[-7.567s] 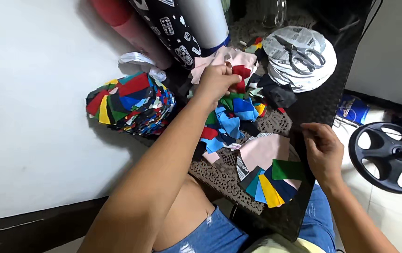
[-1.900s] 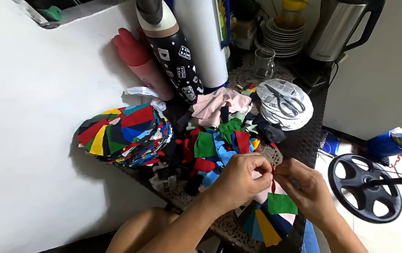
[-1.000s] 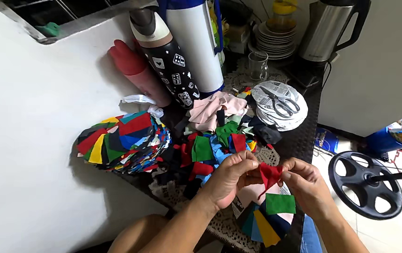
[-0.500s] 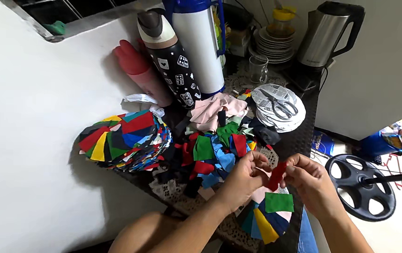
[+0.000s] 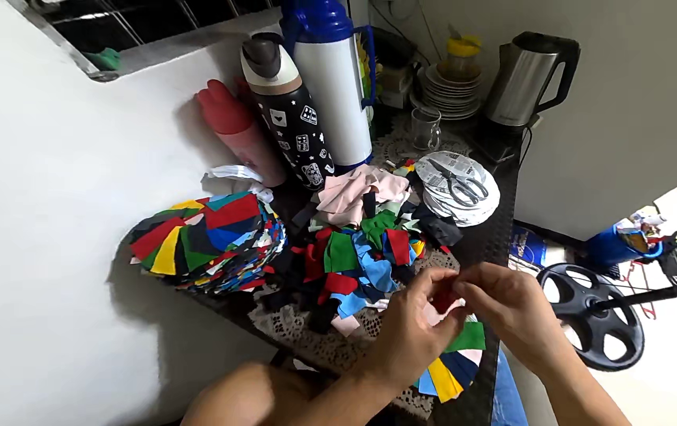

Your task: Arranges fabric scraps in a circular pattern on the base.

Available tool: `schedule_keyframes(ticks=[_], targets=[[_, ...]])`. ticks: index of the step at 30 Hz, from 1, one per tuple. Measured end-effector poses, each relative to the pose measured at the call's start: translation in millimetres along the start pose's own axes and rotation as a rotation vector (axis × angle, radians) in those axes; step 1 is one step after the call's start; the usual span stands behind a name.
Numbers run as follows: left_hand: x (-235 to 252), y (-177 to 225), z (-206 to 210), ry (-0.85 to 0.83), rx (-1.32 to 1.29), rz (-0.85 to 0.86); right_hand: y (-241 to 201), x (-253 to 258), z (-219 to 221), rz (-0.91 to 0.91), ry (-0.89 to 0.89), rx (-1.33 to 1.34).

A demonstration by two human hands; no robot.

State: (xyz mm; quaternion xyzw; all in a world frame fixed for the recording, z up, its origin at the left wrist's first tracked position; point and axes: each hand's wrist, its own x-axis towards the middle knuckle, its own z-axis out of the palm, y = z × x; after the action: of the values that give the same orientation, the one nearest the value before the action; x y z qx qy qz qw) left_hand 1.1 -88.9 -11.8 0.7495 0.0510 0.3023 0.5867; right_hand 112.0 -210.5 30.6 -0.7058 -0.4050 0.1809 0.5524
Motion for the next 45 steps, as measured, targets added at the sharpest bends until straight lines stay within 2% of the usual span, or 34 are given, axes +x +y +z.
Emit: schedule_keyframes(ticks=[2,4,7,10,13,18,21,23,28,33,37,40,45], targets=[[1,5,0,-0.017,-0.217,-0.231,-3,-2,-2,-0.077,0.025,-0.095],[2,11,0,-0.016,-0.401,-0.425,-4,-5,-8,-0.139,0.111,-0.075],[2,20,0,-0.026,-0.533,-0.553,6,-8,-22,-0.118,0.203,-0.009],[1,23,1,-0.054,-0.577,-0.52,15,-19,-27,0.053,0.145,0.082],[0,21,6,-0.05,-0.53,-0.453,15,-31,-21,0.085,0.065,0.203],[-1,12,9,-0.151,-0.405,-0.288,17,-34,-14,-0.108,0.197,0.105],[3,8,7,-0.133,-0.197,-0.147,10,-32,-20,-0.24,0.227,-0.032],[6,9,5,-0.119,-0.193,-0.11,6,-32,-20,-0.284,0.249,-0.083],[9,16,5,-0.131,-0.299,-0.18,3,-34,-24,-0.321,0.303,-0.108],[7,11,4,-0.135,-0.245,-0.199,17,-44,-25,-0.2,0.314,-0.103],[1,-5,8,-0.137,0.028,-0.298,45,-51,-19,-0.011,0.292,-0.054],[-3,-19,10,-0.224,0.252,-0.425,71,-56,-11,0.097,0.277,-0.063],[-6,-34,15,-0.295,0.547,-0.501,100,-60,-1,0.124,0.272,-0.19]])
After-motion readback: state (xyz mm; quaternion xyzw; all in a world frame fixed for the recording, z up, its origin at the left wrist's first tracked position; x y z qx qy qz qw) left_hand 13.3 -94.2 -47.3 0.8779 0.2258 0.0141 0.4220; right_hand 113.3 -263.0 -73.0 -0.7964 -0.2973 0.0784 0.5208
